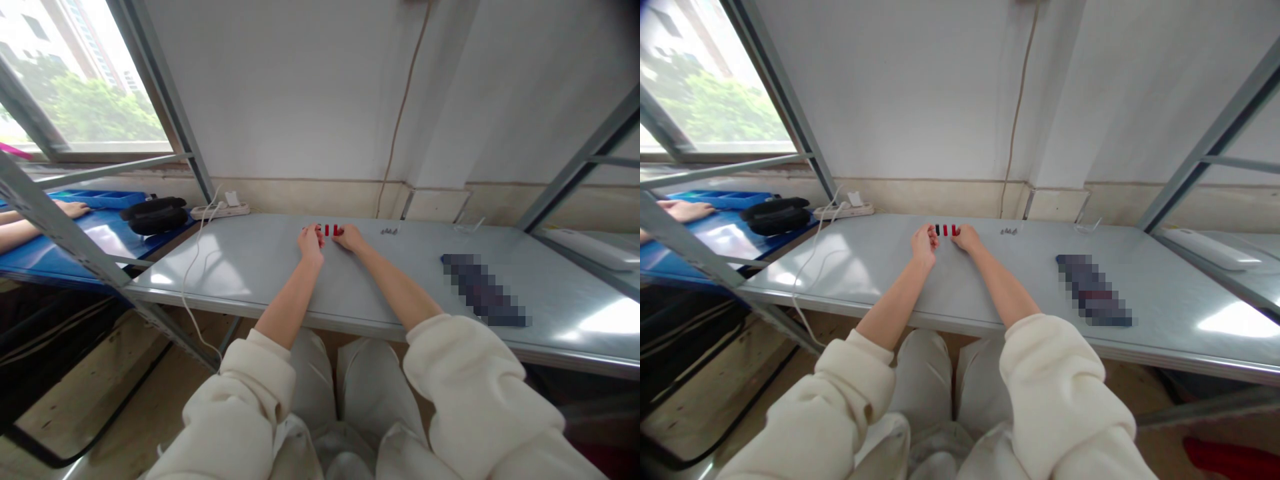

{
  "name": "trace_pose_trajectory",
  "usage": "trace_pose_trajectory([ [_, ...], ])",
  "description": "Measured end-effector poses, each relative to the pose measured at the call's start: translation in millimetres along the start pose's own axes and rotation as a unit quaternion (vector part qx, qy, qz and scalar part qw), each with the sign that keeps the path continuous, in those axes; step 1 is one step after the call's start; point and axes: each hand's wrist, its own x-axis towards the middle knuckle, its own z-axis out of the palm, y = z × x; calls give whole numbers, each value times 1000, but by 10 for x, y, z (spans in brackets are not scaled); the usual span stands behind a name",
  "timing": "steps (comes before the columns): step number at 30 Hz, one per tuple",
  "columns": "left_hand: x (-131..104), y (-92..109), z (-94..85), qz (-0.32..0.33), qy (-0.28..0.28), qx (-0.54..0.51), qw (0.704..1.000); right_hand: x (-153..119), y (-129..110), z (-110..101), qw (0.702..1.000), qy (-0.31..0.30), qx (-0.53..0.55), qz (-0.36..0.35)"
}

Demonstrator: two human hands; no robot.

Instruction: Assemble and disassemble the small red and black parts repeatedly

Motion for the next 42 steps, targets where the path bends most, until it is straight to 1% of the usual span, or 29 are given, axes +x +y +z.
trace_pose_trajectory([
  [6, 14, -5, 0, 0, 2, -2, 1000, 8, -4, -10, 1000, -14, -7, 5],
  [10, 25, -7, -1, 5, 2, 11, 1000, -75, -9, -67, 999, -19, -31, 7],
  [13, 14, -15, 9, 35, -4, 35, 999, -201, -4, -172, 998, -10, -69, 0],
  [17, -16, -45, 28, 105, -40, 84, 990, -428, 41, -352, 995, -9, -98, -4],
  [20, -18, -79, 28, 158, -66, 141, 975, -610, 117, -442, 998, -3, -70, 3],
  [23, -4, -108, 14, 215, -78, 208, 951, -744, 201, -469, 999, 21, -43, 1],
  [26, -3, -125, -5, 265, -82, 273, 921, -799, 240, -468, 998, 44, -50, -9],
  [29, -7, -144, -24, 299, -89, 323, 893, -807, 228, -465, 996, 66, -57, -8],
  [31, 0, -160, -37, 309, -93, 342, 883, -808, 214, -455, 996, 68, -60, -5],
  [35, 18, -171, -51, 305, -85, 367, 875, -805, 215, -408, 996, 58, -65, -3],
  [42, 23, -141, -43, 274, -69, 373, 884, -788, 235, -361, 997, 56, -59, -10],
])
